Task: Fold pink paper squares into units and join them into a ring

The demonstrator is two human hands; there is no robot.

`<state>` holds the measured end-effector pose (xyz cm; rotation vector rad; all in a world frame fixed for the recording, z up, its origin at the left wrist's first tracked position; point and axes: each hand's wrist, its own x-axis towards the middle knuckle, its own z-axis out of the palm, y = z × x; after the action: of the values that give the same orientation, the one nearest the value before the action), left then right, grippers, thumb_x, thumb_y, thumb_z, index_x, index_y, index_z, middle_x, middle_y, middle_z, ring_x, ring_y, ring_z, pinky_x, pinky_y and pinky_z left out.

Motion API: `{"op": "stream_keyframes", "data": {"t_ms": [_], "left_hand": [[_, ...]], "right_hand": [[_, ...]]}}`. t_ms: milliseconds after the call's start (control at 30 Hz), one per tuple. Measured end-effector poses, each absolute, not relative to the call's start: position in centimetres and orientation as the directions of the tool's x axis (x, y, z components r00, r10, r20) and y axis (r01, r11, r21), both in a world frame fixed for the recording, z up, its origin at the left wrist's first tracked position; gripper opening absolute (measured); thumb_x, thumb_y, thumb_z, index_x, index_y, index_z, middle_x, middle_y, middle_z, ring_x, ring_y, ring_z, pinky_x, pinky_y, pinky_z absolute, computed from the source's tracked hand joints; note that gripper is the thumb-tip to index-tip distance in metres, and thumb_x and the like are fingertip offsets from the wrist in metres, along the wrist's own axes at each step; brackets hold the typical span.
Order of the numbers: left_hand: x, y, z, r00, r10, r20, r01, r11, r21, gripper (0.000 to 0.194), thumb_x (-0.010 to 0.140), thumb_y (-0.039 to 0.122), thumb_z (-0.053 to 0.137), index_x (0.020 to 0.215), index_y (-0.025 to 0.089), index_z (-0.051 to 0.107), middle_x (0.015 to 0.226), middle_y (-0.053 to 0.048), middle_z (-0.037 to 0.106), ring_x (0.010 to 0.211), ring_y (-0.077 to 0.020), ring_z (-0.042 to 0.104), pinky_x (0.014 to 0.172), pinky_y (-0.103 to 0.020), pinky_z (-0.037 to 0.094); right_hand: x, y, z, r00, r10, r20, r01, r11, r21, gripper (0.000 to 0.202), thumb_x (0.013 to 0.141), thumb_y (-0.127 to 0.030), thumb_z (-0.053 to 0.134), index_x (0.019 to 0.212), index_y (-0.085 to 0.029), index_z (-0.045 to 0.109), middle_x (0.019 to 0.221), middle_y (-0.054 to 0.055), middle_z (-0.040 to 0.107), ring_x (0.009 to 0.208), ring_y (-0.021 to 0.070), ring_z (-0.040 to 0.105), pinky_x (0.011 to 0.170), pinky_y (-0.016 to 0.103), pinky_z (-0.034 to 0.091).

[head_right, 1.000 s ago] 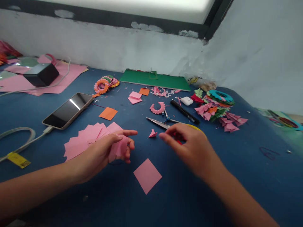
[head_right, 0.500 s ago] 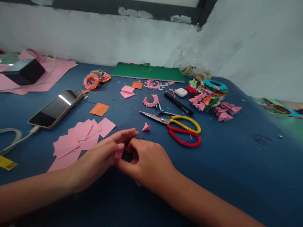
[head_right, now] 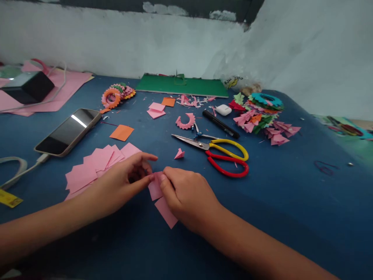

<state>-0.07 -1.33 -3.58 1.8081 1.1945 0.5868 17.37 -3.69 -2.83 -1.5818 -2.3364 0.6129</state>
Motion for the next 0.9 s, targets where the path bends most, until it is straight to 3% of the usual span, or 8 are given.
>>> {"op": "stream_keyframes", "data": {"t_ms": [67,267,400,567,667,900], "left_hand": [[-0.4,-0.9,-3.6,0.459,0.888,-0.042,0.549,-0.246,0.799,0.02,0.084,0.019,0.053,0.104,0.02,0.055,0.072,0.003,0.059,0.06,-0.0106,0.055,0.053,-0.022,0.043],[-0.4,-0.7,-3.8,0.485,0.874,0.01,0.615,-0.35,0.706,0.006,0.078,0.014,0.06,0.08,0.019,0.064,0.064,0.004,0.06,0.056,-0.0107,0.053,0.051,-0.022,0.038],[-0.4,-1.1,-4.1,0.505,0.859,0.085,0.616,-0.428,0.661,0.008,0.078,0.016,0.062,0.086,0.019,0.062,0.068,0.003,0.062,0.058,-0.0114,0.055,0.053,-0.023,0.041],[-0.8,-2.0,-4.5,0.55,0.82,0.156,0.591,-0.515,0.621,0.01,0.079,0.014,0.062,0.087,0.02,0.061,0.074,0.003,0.064,0.063,-0.0116,0.058,0.058,-0.023,0.045],[-1.3,-2.3,-4.8,0.607,0.768,0.203,0.556,-0.594,0.582,0.004,0.082,0.017,0.06,0.084,0.019,0.062,0.081,0.001,0.066,0.071,-0.0134,0.061,0.066,-0.024,0.049],[-1.7,-2.5,-5.1,0.715,0.618,0.329,0.473,-0.773,0.423,0.016,0.09,0.018,0.05,0.096,0.015,0.065,0.098,-0.005,0.066,0.085,-0.0158,0.062,0.077,-0.028,0.052]], "right_hand": [[17.5,-3.7,-3.1,-0.366,0.93,-0.022,0.84,0.32,-0.437,0.031,0.092,-0.03,0.032,0.065,-0.02,0.043,0.063,-0.001,0.055,0.056,0.0132,0.047,0.052,0.026,0.024],[17.5,-3.8,-3.8,-0.335,0.942,0.032,0.902,0.33,-0.279,0.02,0.084,-0.025,0.045,0.065,-0.019,0.044,0.061,0.0,0.051,0.053,0.0154,0.047,0.05,0.028,0.021],[17.5,-3.9,-4.1,-0.389,0.917,0.094,0.889,0.4,-0.225,0.011,0.084,-0.023,0.047,0.074,-0.018,0.05,0.07,0.002,0.054,0.059,0.0166,0.052,0.051,0.028,0.028],[18.4,-4.0,-4.5,-0.559,0.788,0.259,0.782,0.605,-0.152,0.018,0.089,-0.019,0.043,0.078,-0.016,0.057,0.073,0.004,0.058,0.065,0.0168,0.058,0.056,0.027,0.041],[19.1,-3.9,-4.5,-0.631,0.709,0.316,0.7,0.695,-0.163,0.02,0.09,-0.018,0.043,0.082,-0.015,0.061,0.078,0.006,0.064,0.07,0.0159,0.061,0.06,0.026,0.046],[20.0,-2.9,-4.2,-0.737,0.539,0.408,0.527,0.836,-0.152,0.022,0.093,-0.015,0.043,0.091,-0.013,0.065,0.09,0.009,0.07,0.076,0.0156,0.065,0.065,0.026,0.054]]}}
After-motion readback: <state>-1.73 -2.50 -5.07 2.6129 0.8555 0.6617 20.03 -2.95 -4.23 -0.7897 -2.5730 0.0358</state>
